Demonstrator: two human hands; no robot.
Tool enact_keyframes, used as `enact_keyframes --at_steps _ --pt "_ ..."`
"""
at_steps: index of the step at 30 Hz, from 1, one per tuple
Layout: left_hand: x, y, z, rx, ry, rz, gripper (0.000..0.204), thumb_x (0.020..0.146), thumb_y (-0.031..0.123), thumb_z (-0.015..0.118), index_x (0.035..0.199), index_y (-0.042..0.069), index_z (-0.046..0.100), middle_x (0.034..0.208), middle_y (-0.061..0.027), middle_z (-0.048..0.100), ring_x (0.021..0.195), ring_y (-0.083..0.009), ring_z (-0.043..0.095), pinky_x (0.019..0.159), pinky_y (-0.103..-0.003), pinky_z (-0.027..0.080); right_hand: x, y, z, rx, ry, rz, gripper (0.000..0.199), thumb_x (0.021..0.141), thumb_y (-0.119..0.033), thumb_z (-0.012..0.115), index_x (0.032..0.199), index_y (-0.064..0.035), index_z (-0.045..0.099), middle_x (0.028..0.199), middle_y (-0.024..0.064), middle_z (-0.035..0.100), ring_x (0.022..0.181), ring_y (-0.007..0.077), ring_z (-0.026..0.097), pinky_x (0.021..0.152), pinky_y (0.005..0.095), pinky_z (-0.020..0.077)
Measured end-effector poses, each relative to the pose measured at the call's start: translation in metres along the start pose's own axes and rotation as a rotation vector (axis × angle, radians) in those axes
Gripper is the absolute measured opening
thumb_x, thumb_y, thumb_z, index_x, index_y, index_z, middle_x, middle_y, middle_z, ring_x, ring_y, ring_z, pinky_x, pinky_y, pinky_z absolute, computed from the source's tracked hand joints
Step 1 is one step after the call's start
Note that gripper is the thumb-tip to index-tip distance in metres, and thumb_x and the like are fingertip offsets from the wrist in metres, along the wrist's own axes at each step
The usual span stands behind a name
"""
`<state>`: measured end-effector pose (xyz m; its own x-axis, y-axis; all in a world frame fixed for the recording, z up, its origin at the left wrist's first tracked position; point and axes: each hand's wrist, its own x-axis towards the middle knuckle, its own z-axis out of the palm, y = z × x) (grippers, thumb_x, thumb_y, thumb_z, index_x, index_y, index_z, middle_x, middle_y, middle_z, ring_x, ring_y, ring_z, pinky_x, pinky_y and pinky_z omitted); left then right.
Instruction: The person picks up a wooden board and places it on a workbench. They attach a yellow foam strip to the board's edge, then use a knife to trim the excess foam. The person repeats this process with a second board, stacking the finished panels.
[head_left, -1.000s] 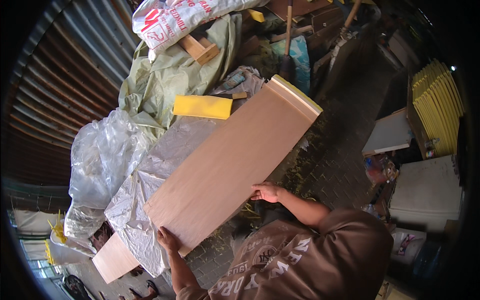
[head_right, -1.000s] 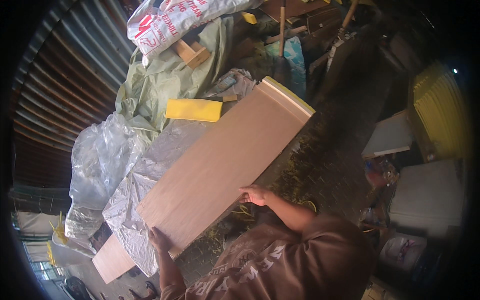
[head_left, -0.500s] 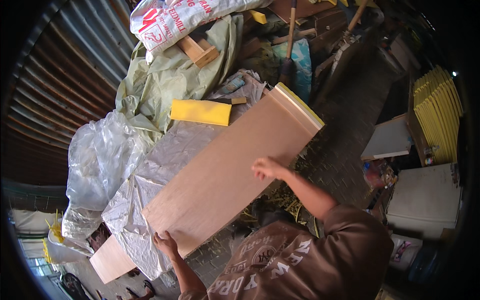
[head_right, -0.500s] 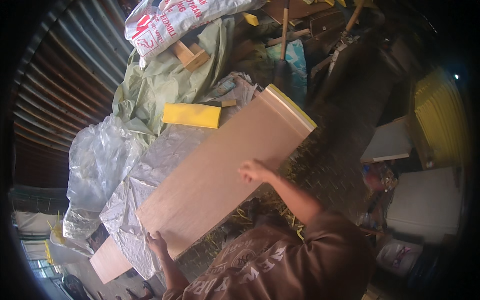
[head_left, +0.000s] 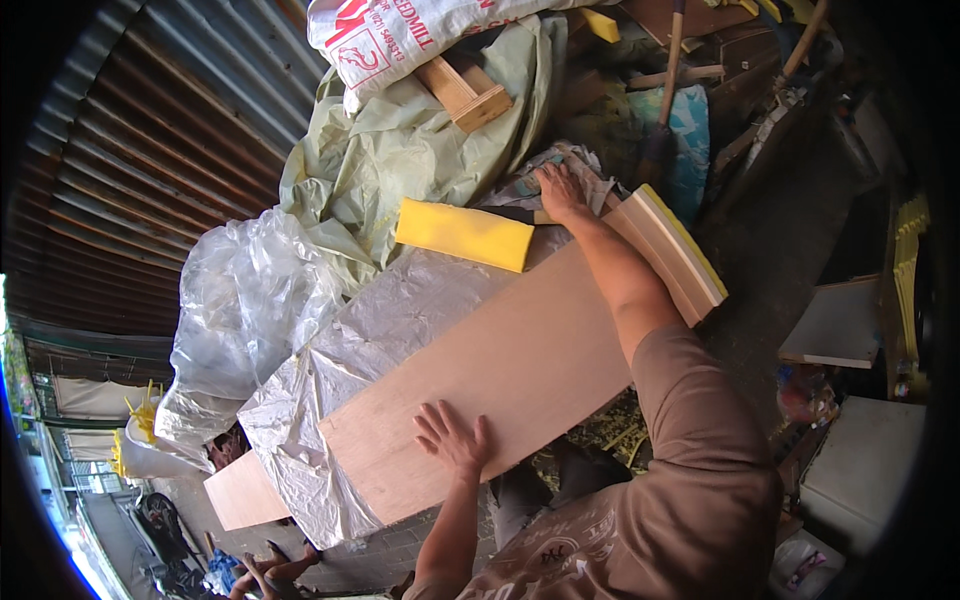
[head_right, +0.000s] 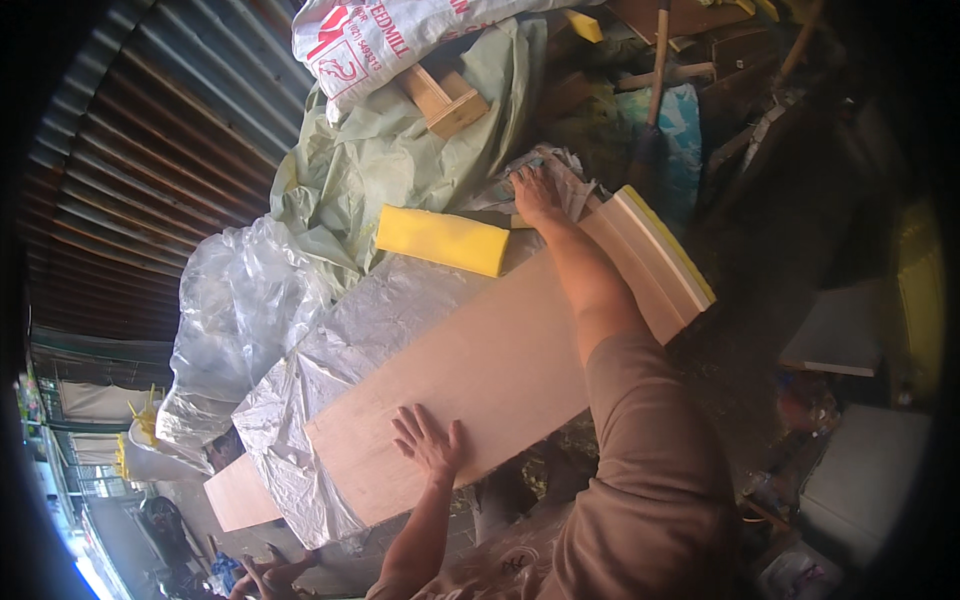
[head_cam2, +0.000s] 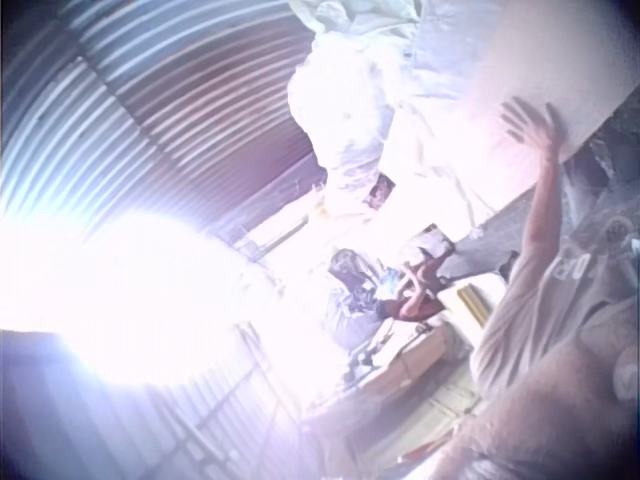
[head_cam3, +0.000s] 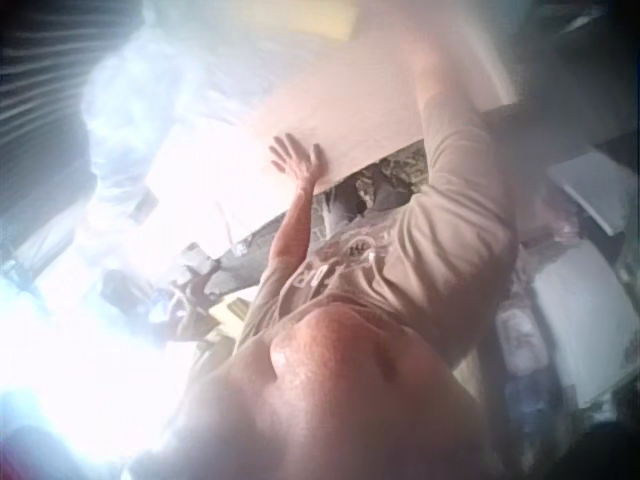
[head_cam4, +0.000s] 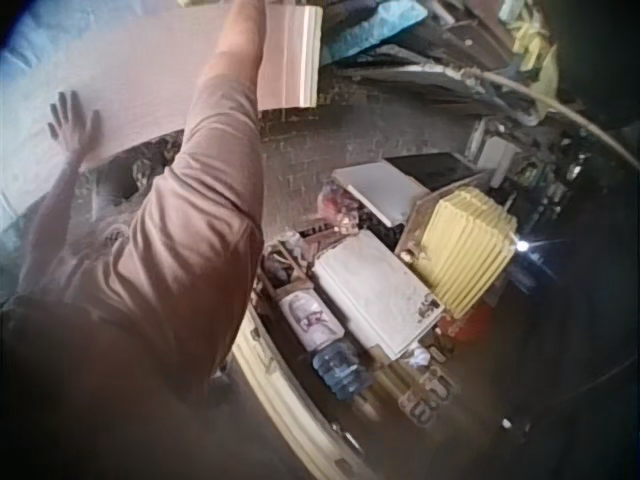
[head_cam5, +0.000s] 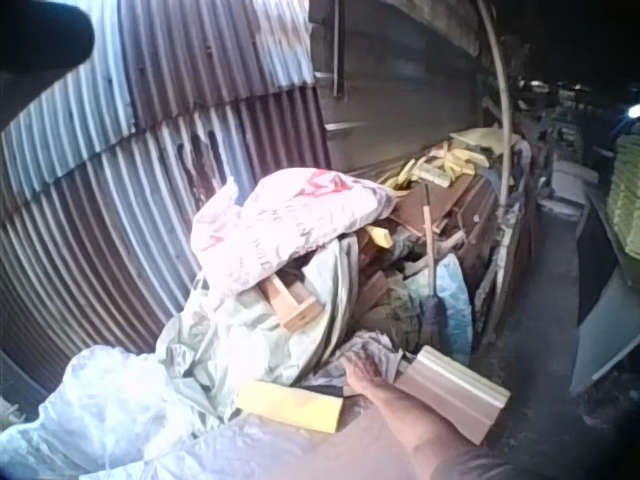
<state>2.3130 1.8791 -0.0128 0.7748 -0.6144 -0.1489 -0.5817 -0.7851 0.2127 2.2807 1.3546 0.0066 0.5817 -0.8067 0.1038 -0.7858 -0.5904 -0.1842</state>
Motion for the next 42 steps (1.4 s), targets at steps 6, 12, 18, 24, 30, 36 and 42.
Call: enact_keyframes --at_steps 6,12,18,24,30,36,42 --pt "0.003 0.008 -0.001 -0.013 -0.014 -0.03 0.093 0.087 0.064 0.053 0.154 0.005 0.028 0.164 -0.0228 0.015 0.151 -0.0467 0.002 0.116 -0.066 0.0 -0.003 -0.024 -0.015 0.063 -0.398 -0.039 0.044 0.081 -0.03 0.067 0.119 -0.0078 0.066 0.128 0.0141 0.065 0.122 0.0336 0.059 0.101 0.0492 0.047" --pt "0.005 0.007 -0.003 0.019 -0.052 -0.032 0.095 0.087 0.063 0.054 0.156 0.005 0.025 0.164 -0.0212 0.013 0.152 -0.0452 0.001 0.117 -0.065 0.0 0.01 -0.004 -0.014 0.031 -0.328 0.051 0.039 0.094 -0.023 0.053 0.13 -0.014 0.059 0.141 0.0135 0.054 0.134 0.0323 0.047 0.108 0.05 0.0398" --pt "0.008 0.004 0.0 0.012 -0.045 0.004 0.096 0.087 0.063 0.055 0.155 0.003 0.025 0.164 -0.0222 0.013 0.151 -0.0475 0.001 0.116 -0.067 0.001 0.033 0.003 0.013 0.017 -0.103 -0.013 0.034 0.091 -0.019 0.055 0.123 -0.0101 0.061 0.131 0.0151 0.057 0.123 0.0369 0.052 0.105 0.0468 0.0433" --pt "0.006 0.002 -0.001 0.015 -0.062 0.001 0.096 0.087 0.064 0.053 0.155 0.003 0.025 0.164 -0.0229 0.014 0.151 -0.0486 0.001 0.115 -0.068 0.002 -0.032 0.003 0.022 0.101 -0.211 -0.171 0.048 0.075 -0.021 0.074 0.121 -0.0095 0.062 0.125 0.0172 0.059 0.121 0.0359 0.055 0.101 0.0453 0.0463" --pt "0.002 -0.003 0.011 0.027 0.043 0.045 0.098 0.088 0.067 0.049 0.157 0.004 0.019 0.164 -0.0224 0.013 0.15 -0.0489 0.002 0.114 -0.07 0.003 -0.063 0.005 -0.032 0.081 -0.159 0.073 0.037 0.088 -0.022 0.068 0.118 -0.0023 0.059 0.113 0.0202 0.065 0.109 0.0401 0.062 0.094 0.0485 0.0495" --pt "0.006 0.0 0.021 -0.067 0.054 0.071 0.097 0.088 0.064 0.055 0.158 0.008 0.018 0.166 -0.0182 0.012 0.152 -0.046 0.0 0.116 -0.066 0.0 -0.222 0.121 -0.126 0.25 -0.083 0.565 0.052 0.092 -0.027 0.064 0.138 -0.0063 0.051 0.11 0.0184 0.07 0.104 0.0376 0.065 0.09 0.0439 0.0511" --pt "0.023 0.13 0.001 -0.167 -0.235 0.458 0.091 0.088 0.052 0.065 0.159 0.018 0.021 0.167 -0.0139 0.008 0.153 -0.0406 -0.003 0.119 -0.062 -0.003 -0.284 0.203 -0.123 0.304 0.055 0.663 0.049 0.097 -0.027 0.059 0.144 -0.0175 0.049 0.118 0.0203 0.067 0.112 0.0381 0.063 0.097 0.0435 0.0487"
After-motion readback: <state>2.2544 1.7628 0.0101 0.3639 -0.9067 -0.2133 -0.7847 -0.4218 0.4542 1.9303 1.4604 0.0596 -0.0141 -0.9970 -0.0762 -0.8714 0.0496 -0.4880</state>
